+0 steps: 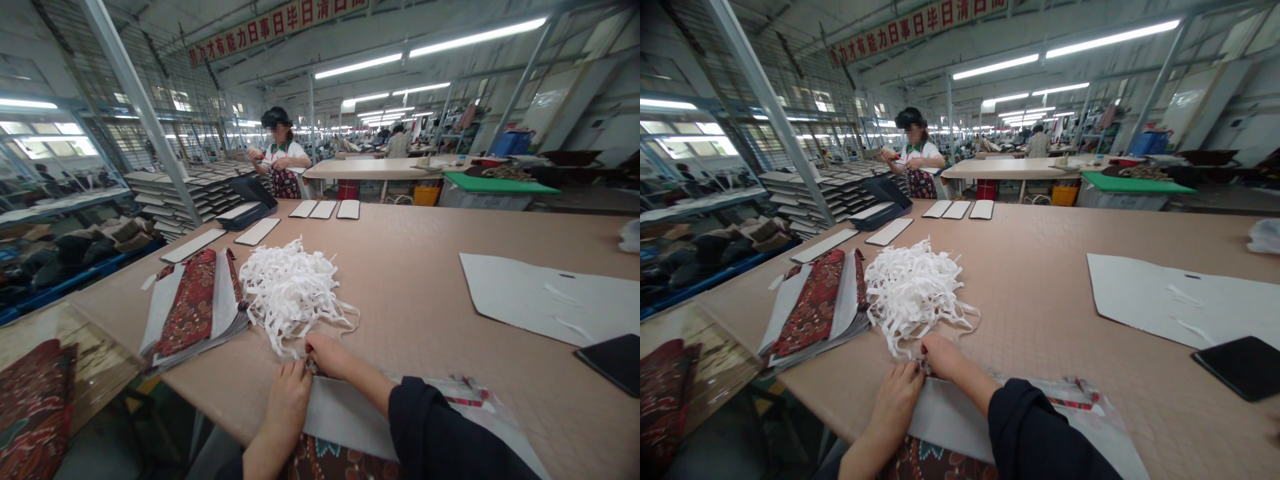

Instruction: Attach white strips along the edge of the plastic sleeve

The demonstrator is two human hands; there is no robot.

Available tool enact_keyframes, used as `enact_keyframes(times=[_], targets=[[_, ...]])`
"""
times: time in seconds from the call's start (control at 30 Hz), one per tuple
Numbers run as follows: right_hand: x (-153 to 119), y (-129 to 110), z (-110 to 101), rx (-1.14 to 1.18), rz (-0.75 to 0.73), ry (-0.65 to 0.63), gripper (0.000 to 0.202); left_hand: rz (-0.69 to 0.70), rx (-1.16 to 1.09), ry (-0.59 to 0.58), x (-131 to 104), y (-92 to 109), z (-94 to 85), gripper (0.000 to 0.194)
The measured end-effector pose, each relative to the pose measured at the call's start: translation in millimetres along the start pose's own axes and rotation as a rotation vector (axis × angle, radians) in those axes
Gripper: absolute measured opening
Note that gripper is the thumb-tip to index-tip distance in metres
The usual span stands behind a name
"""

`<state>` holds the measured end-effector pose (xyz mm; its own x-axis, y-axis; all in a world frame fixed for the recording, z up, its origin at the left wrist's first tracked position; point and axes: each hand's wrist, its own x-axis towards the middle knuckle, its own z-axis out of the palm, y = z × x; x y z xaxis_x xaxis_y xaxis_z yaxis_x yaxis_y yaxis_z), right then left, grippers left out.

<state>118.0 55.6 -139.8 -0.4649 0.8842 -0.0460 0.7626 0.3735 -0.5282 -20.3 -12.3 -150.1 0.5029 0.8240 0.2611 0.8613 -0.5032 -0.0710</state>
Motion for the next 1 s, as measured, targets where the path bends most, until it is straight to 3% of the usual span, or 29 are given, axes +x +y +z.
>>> enact_keyframes(times=[0.17,0.3,0.37,0.43,0.57,0.77,0.9,1.0], targets=[[-40.6,5.3,5.0,-0.099,-0.085,0.122,0.019,-0.013,-0.012,0.006,0.1,0.4,0.9,0.026],[-80.8,14.6,4.8,-0.343,-0.139,0.109,0.013,0.091,-0.025,0.006,2.5,-4.2,-0.9,0.027],[-99.3,25.5,-1.8,-0.4,-0.068,0.086,0.012,0.12,-0.047,0.007,5.1,-7.5,-4.5,0.028],[-116.1,39.9,-13.8,-0.398,0.095,0.06,0.012,0.113,-0.068,-0.018,9.1,-8.7,-8.8,0.027],[-140.8,62.5,-41.2,-0.274,0.351,0.011,0.011,0.084,-0.08,-0.042,21.2,4.9,-12.7,0.024],[-171.3,43.7,-63.7,-0.082,0.318,-0.002,0.011,0.289,-0.241,0.029,33.3,41.6,-15.9,0.029],[-204.1,32.9,-89.1,0.102,0.32,-0.135,0.017,0.384,-0.337,-0.13,14.2,47.8,-21.5,0.009],[-214.2,39.6,-100.8,0.093,0.342,-0.128,0.022,0.467,-0.414,-0.293,-14.3,49.5,-23.5,0.015]])
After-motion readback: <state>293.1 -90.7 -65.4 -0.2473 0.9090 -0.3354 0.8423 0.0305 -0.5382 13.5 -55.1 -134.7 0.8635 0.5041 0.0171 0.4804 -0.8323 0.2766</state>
